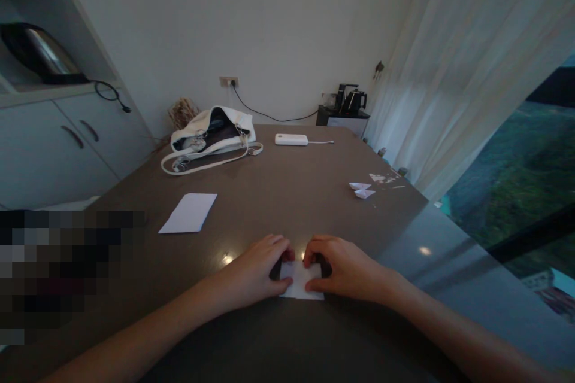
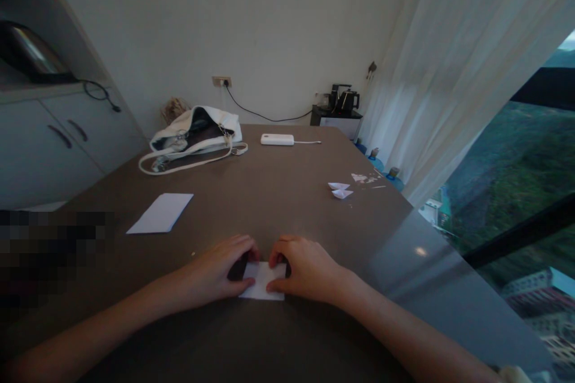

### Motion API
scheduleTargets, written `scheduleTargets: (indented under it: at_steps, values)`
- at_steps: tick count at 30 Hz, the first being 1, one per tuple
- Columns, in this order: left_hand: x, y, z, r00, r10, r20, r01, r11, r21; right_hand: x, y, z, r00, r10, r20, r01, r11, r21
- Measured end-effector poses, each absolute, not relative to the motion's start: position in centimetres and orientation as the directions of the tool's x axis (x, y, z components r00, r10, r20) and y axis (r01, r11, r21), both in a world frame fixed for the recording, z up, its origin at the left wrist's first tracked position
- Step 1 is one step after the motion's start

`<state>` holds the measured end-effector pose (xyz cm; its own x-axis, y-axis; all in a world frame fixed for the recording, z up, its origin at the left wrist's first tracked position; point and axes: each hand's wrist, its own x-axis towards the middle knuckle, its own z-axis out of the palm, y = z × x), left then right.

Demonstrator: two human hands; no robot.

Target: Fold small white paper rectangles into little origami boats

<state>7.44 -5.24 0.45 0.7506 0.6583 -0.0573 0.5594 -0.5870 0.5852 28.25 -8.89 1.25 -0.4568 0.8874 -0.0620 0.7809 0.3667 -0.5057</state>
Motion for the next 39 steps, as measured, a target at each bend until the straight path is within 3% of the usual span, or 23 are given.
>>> scheduleTargets:
  at_steps: [8, 22, 29, 34, 39]
  values:
    - [7.7, -5.6, 0.3, 0.720, 0.690, -0.074, 0.601, -0.567, 0.564, 28.0, -8.9, 1.3, -0.444, 0.892, -0.082, 0.780, 0.340, -0.526]
    - [7.7, -5.8, 0.2, 0.783, 0.622, 0.009, 0.484, -0.619, 0.618, 27.8, -9.0, 1.2, -0.497, 0.867, -0.026, 0.711, 0.391, -0.584]
    - [7.9, -5.4, 0.4, 0.749, 0.661, -0.030, 0.490, -0.523, 0.697, 28.2, -8.6, 1.0, -0.488, 0.868, -0.090, 0.633, 0.281, -0.722]
    - [7.5, -5.2, 1.0, 0.782, 0.623, -0.033, 0.414, -0.479, 0.774, 28.8, -7.9, 0.3, -0.438, 0.898, -0.038, 0.588, 0.254, -0.768]
    - [7.1, -5.0, 1.8, 0.830, 0.557, 0.027, 0.332, -0.532, 0.779, 29.3, -7.2, -0.4, -0.409, 0.911, -0.054, 0.350, 0.102, -0.931]
